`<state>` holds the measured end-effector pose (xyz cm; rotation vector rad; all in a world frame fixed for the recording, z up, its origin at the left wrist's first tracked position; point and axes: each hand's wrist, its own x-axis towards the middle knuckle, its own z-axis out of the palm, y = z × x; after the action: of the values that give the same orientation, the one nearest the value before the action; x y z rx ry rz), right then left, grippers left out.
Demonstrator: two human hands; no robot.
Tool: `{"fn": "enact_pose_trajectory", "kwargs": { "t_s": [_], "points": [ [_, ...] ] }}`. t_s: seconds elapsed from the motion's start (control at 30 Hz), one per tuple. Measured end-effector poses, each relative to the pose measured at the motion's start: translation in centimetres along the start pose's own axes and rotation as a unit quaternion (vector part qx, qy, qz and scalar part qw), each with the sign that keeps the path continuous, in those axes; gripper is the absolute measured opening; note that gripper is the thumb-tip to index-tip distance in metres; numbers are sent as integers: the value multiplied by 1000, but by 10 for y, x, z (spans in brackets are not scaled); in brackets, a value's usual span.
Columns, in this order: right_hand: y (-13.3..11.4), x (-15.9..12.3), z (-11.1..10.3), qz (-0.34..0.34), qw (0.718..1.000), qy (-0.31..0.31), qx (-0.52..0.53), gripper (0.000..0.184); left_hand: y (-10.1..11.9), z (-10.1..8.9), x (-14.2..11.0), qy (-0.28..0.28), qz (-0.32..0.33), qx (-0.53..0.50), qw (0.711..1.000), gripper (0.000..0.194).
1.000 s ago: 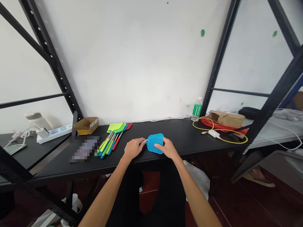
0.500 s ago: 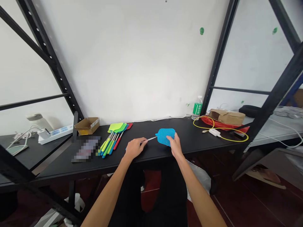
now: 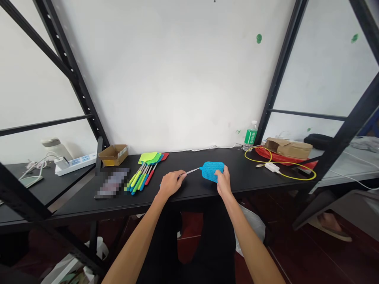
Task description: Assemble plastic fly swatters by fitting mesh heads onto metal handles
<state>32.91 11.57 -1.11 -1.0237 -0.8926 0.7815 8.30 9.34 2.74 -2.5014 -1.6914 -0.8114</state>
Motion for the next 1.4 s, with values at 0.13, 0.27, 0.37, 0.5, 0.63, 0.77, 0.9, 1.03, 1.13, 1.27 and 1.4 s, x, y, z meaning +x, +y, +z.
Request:
{"fn": "enact_pose_trajectory", "kwargs": {
  "t_s": [0.13, 0.27, 0.37, 0.5, 0.63, 0.77, 0.9, 1.03, 1.13, 1.27, 1.4],
  "points": [
    [-3, -1, -1, 6, 1000, -6, 7, 36, -1, 1, 0, 8, 7, -4, 1000, 37],
    [-6, -3, -1, 6, 1000, -14, 13, 33, -1, 0, -1, 6, 7, -2, 1000, 36],
    [-9, -4, -1, 6, 1000, -22, 19, 31, 0, 0, -1, 5, 5, 2, 1000, 35],
    [-9, -4, -2, 4, 1000, -29, 9, 27, 1, -1, -1, 2, -1, 3, 1000, 34],
    [-6, -2, -3, -3, 999, -39, -8, 26, 2, -1, -1, 7, -1, 2, 1000, 32],
    [-4, -1, -3, -9, 998, -52, -18, 24, 4, -3, -2, 14, -1, -5, 1000, 31],
    [-6, -2, -3, -8, 998, -55, -9, 24, 7, -5, -4, 21, -3, -13, 1000, 28],
    [-10, -7, 0, -13, 996, -86, -19, 20, 10, -7, -5, 16, 16, -15, 1000, 25],
    [-14, -9, 1, -18, 993, -116, -30, 17, 11, -7, -5, 21, 10, -14, 1000, 26],
    [-14, -8, 1, -8, 995, -97, -12, 19, 11, -7, -4, 31, -7, -14, 999, 27],
    [-11, -5, 0, 7, 996, -87, 10, 19, 10, -7, -4, 36, -10, -17, 999, 27]
  ]
}}
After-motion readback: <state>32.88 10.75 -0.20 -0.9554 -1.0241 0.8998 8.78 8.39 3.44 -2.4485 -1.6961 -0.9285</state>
